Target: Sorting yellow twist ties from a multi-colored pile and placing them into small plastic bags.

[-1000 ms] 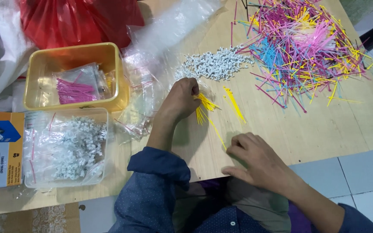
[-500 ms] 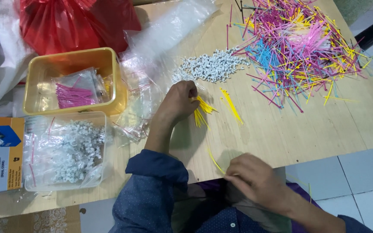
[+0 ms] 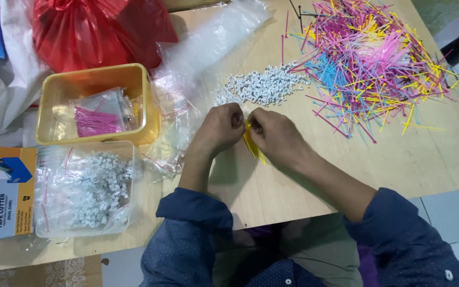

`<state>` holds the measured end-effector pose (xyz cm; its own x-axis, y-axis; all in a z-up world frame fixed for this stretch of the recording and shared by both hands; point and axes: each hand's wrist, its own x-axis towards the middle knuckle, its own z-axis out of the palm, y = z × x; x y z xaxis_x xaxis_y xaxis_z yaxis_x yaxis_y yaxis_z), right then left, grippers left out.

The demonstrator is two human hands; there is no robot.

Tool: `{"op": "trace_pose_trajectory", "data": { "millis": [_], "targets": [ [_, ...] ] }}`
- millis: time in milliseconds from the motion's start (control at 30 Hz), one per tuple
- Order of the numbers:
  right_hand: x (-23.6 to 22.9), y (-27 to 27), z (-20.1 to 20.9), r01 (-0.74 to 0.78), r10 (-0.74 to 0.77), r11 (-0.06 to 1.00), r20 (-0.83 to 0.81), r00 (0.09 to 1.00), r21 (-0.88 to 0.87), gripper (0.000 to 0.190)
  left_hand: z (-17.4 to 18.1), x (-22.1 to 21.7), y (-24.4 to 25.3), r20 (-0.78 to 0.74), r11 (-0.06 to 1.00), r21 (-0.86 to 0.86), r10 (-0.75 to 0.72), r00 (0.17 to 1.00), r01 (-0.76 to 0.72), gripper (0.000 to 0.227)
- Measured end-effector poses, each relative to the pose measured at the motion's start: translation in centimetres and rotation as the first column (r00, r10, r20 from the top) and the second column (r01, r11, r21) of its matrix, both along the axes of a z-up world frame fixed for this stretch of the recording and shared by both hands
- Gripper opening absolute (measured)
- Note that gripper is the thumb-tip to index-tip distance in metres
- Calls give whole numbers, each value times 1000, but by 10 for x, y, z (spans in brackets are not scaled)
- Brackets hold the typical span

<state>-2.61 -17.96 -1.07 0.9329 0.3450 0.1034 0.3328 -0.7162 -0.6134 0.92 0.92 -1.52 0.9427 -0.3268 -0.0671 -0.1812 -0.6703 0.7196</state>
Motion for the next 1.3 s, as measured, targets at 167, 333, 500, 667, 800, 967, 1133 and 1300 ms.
{"op": "trace_pose_trajectory", "data": {
  "millis": [167,333,500,667,800,967,1133,1300],
  "targets": [
    [-13,-3,-3,-40,37,999,150,988,16,16,1,-1,0,-27,1000,-5,14,1000,-14,12],
    [-42,-21,19,-29,29,976,-5,1000,-216,25,3,-1,-1,-7,1000,-17,-1,1000,1,10],
    [-32,-17,-20,17,-11,977,32,999,-211,21,-2,-4,-7,-9,999,8,-33,999,33,12],
    [-20,-16,-7,24,-22,1000,135,991,-9,21,-6,0,-8,-39,997,49,-61,997,63,17],
    [-27,-49,21,183,-175,975,73,982,-128,32,10,-3,-10,-31,998,53,-32,999,34,13],
    [-36,-51,18,206,-250,937,-131,959,-281,53,25,-10,-15,-48,993,109,-45,998,50,19],
    [-23,-49,-3,248,-267,939,-47,963,-239,26,19,-10,-13,-48,990,131,-41,998,47,22],
    [-20,-43,-9,257,-274,870,20,961,-422,21,20,-11,-14,-63,991,125,-28,998,36,21]
  ]
}}
